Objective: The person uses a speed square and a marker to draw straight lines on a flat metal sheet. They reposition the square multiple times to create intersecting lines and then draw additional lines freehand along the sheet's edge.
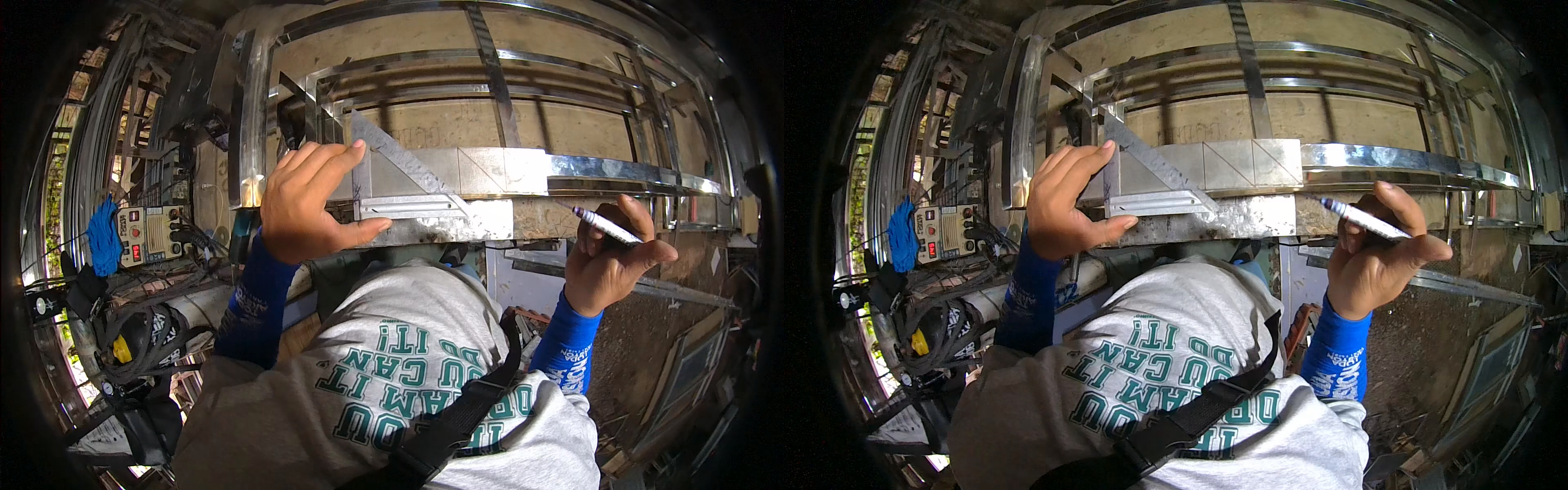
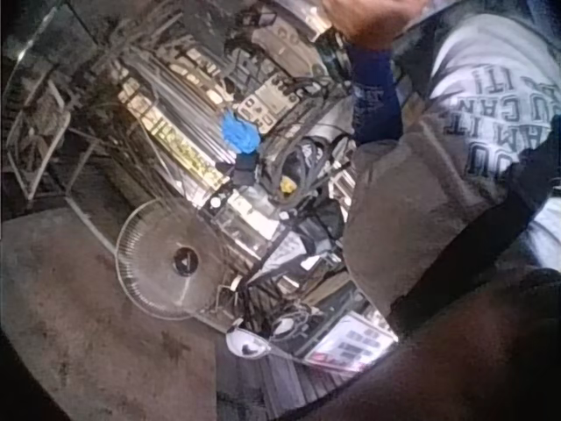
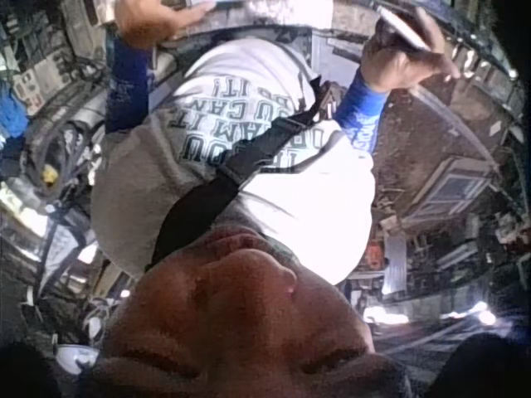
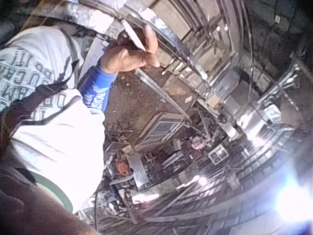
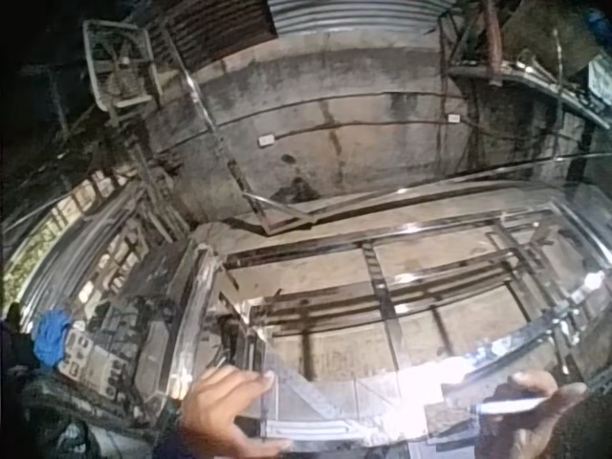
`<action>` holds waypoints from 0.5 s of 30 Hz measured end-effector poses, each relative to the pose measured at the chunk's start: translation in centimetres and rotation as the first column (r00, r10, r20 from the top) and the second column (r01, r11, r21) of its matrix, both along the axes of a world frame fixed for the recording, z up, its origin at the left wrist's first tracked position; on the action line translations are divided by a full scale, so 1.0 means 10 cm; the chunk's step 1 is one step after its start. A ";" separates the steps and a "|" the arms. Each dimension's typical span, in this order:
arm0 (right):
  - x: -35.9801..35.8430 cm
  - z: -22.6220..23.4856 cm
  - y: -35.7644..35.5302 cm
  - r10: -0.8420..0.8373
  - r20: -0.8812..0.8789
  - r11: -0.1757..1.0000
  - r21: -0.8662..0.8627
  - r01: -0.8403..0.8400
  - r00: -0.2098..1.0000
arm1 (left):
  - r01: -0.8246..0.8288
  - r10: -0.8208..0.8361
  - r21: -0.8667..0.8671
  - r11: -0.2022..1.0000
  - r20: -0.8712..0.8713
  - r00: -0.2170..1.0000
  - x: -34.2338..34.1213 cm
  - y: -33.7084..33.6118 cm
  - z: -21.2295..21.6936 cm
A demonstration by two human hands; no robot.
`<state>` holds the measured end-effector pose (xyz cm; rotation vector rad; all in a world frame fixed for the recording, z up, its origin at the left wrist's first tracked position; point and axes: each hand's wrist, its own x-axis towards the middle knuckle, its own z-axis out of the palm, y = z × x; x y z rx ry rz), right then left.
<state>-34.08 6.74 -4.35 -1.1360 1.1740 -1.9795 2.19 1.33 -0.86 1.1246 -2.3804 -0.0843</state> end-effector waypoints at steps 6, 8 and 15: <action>0.02 -0.04 0.00 0.011 0.007 1.000 0.014 -0.011 1.000 | 0.013 -0.013 -0.001 1.000 -0.006 1.000 -0.01 -0.02 0.02; 0.01 -0.04 -0.01 0.075 0.052 0.995 0.060 -0.078 0.996 | 0.009 -0.009 -0.001 1.000 -0.006 1.000 -0.01 -0.01 0.02; 0.14 0.20 -0.06 0.247 -0.168 0.939 0.285 -0.193 0.954 | 0.005 -0.005 -0.001 1.000 -0.014 1.000 -0.03 -0.02 0.01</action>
